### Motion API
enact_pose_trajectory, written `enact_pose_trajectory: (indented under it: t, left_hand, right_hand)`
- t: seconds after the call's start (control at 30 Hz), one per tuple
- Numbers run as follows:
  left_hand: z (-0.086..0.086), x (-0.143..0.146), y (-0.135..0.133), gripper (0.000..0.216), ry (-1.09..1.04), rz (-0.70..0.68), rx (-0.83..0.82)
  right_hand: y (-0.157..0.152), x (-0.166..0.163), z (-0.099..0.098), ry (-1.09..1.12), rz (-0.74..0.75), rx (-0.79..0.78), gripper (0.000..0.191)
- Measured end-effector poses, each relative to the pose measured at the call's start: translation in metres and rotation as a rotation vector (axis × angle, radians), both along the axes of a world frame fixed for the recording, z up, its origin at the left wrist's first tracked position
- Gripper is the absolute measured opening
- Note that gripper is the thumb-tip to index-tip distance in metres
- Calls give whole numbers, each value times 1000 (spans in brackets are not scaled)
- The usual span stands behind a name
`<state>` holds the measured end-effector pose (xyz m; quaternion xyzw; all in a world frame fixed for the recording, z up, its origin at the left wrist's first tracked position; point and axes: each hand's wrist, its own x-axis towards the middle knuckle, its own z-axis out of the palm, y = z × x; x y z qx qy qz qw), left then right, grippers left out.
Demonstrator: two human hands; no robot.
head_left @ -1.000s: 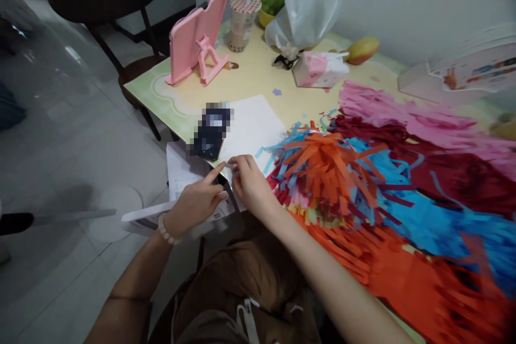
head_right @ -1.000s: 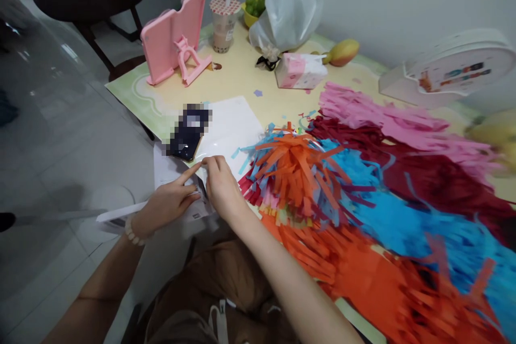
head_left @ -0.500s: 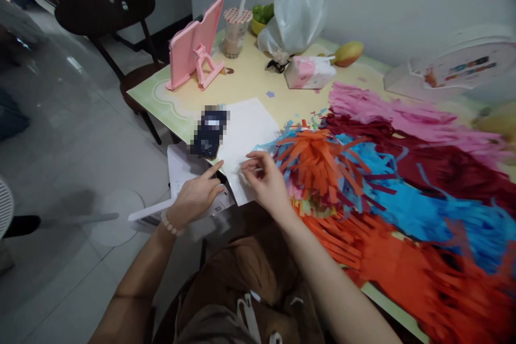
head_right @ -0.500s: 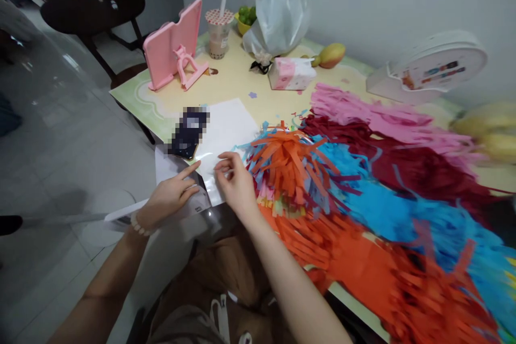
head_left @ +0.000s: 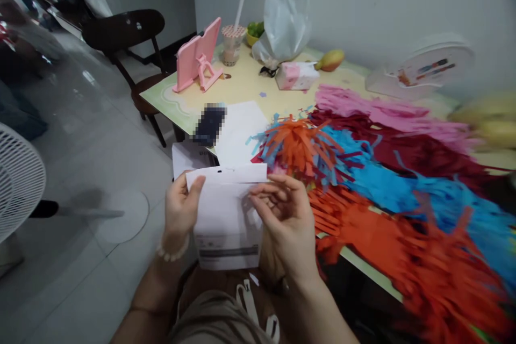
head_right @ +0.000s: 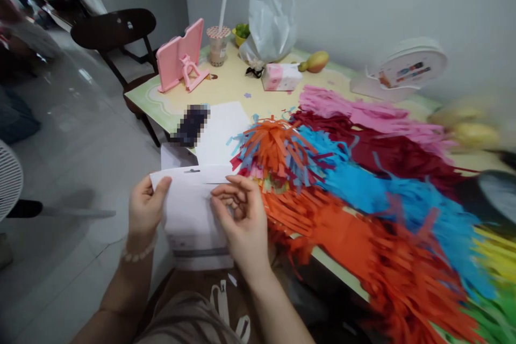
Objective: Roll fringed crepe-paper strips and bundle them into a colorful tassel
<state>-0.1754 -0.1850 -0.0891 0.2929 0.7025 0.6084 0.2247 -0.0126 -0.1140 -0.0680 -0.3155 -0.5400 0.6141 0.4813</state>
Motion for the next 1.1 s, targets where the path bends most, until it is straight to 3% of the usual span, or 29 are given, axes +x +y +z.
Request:
enact_pose_trajectory:
  t: [0.2, 0.53, 0.73, 0.87, 0.93, 1.0, 1.03, 1.1]
  left_hand:
    - [18, 54, 17, 23, 171, -120, 50]
    - [33, 82, 15, 23, 226, -165, 107]
    - [33, 90, 12, 24, 205, -241, 123]
    - [23, 80, 13, 30, 27, -233, 98]
    - [17, 65, 17, 35, -130, -181, 107]
    - [10, 48, 22, 43, -291, -100, 128]
    - [5, 41, 25, 47, -359, -57, 140]
    - [-6, 30, 29, 53, -464, -5, 145]
  right_hand:
    - [-6, 34, -1, -7, -105, 104, 35]
    - [-6, 56, -2, -50, -165, 198, 34]
    - [-6, 59, 0, -387, -370, 527, 34]
    - [-4, 71, -1, -578, -443, 650, 37]
    - [-8, 84, -9, -591, -439, 599, 44]
    - [-16, 101, -25, -545, -354, 424, 54]
    - [-22, 109, -35, -500, -246, 281, 59]
    - [-34, 124, -55, -353, 123, -71, 61]
